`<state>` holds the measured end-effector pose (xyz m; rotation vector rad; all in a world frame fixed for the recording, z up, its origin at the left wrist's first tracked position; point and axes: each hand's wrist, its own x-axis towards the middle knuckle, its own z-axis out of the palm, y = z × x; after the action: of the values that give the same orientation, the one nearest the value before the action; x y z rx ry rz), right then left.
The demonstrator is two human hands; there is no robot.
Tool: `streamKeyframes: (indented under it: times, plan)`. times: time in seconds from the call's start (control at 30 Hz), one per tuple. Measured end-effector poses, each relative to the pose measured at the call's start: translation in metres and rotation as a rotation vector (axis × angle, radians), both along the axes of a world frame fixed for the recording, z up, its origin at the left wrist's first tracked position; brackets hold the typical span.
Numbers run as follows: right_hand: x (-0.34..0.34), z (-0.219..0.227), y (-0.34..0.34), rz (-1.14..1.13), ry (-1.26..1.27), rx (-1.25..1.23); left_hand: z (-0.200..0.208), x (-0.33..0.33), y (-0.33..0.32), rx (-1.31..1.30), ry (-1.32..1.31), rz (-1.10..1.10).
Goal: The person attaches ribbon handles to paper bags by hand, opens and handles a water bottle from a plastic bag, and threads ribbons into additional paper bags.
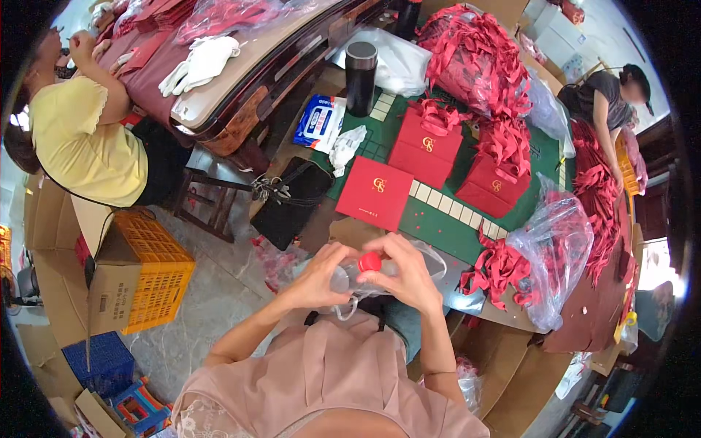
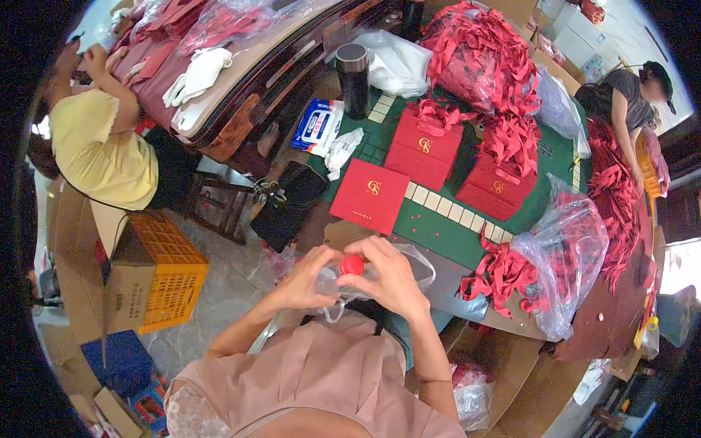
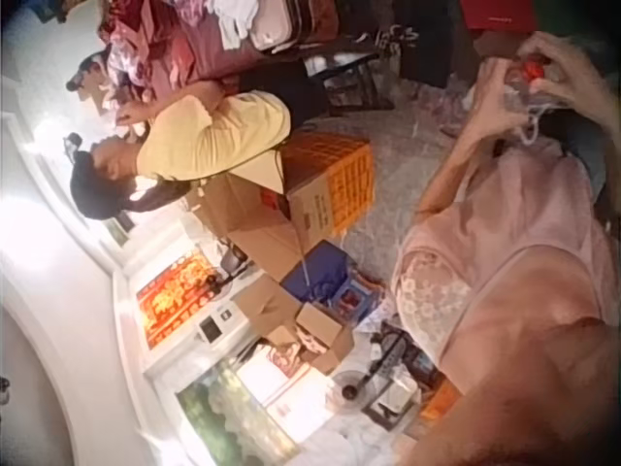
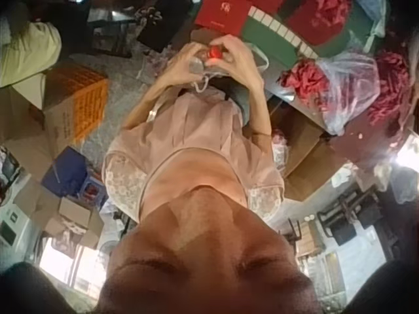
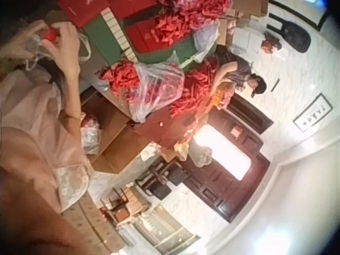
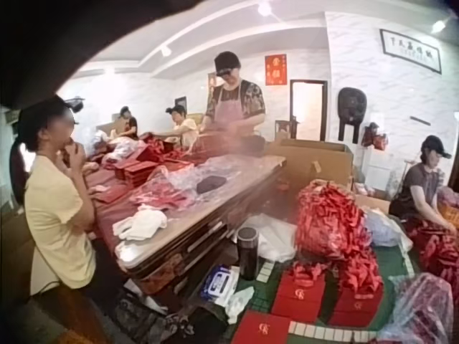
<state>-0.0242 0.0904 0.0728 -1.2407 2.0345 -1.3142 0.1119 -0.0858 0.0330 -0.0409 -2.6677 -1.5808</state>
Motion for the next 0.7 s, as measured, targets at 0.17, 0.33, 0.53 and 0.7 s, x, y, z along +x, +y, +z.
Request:
streamKeyframes:
  times: [0.17, 0.33, 0.53, 0.7]
  plan:
    - [-0.002, -0.002, 0.006, 0.047, -0.064, 0.008, -0.005, 0.001, -0.003, 0.016, -0.033, 0.05]
    - [-0.005, -0.002, 0.008, 0.049, -0.093, 0.173, -0.006, -0.001, 0.0, 0.009, -0.041, 0.049]
    - [0.002, -0.005, 0.003, 0.005, -0.026, -0.022, -0.006, -0.002, 0.004, 0.005, -0.051, 0.041]
    - [0.007, -0.01, 0.003, -0.046, 0.129, 0.264, -0.01, -0.001, 0.011, -0.051, -0.09, 0.079]
